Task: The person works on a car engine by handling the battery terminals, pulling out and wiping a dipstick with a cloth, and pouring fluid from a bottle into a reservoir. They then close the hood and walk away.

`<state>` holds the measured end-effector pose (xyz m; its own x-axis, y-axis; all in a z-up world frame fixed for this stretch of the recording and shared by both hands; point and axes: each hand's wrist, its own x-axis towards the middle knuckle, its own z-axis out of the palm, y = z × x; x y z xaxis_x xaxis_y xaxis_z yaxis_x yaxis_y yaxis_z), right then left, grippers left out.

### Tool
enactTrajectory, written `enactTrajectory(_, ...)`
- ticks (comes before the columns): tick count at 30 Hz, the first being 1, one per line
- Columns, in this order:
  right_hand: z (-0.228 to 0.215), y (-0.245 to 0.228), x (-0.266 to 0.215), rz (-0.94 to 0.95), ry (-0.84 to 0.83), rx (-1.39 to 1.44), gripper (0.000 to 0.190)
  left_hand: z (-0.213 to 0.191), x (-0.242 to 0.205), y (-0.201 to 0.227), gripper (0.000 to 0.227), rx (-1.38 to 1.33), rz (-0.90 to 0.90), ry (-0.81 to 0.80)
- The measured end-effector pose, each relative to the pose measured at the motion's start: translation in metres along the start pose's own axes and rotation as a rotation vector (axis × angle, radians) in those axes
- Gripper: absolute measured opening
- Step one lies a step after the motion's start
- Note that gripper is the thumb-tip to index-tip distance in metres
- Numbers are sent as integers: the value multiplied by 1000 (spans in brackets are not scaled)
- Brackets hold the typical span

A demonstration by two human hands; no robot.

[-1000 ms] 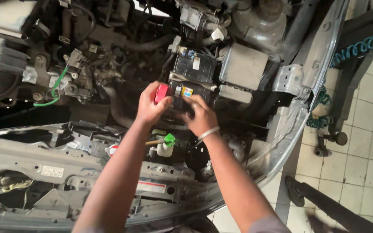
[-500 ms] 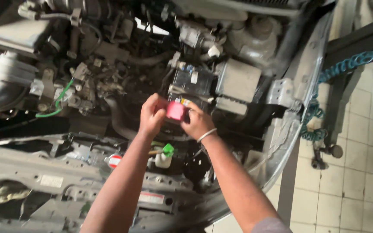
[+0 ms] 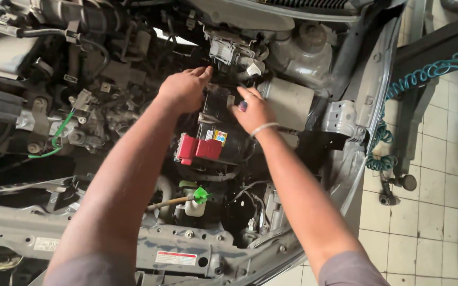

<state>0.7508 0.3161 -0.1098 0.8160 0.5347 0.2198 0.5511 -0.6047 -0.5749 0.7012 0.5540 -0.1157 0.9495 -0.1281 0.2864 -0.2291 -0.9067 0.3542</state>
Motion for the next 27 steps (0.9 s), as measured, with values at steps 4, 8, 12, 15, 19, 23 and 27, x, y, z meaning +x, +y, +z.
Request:
enactTrajectory(4, 13, 3, 24, -58, -30, -118, 46, -5, 16, -11, 73, 145, -33, -212)
enactTrajectory(8, 17, 3, 17, -81, -120, -228, 38, -21, 20, 5, 57, 88, -45, -233)
enactTrajectory(12, 24, -1, 24, -82, -103, -252, 41, -11, 22, -1, 49, 79, -83, -203)
enactTrajectory(15, 26, 0, 30, -80, -115, -268, 39, -16, 19, -1, 51, 84, -28, -212)
enactTrajectory(19, 21, 1, 31, -76, -150, -272, 39, 18, 14, -18, 59, 94, -20, -134)
enactTrajectory(23, 1, -20, 11, -87, -56, -99, 41, 15, -26, -15, 67, 16, 21, 11)
enactTrajectory(27, -48, -63, -71, 134, -42, 291, 23, -112, -108, 46, 52, -125, -235, 71)
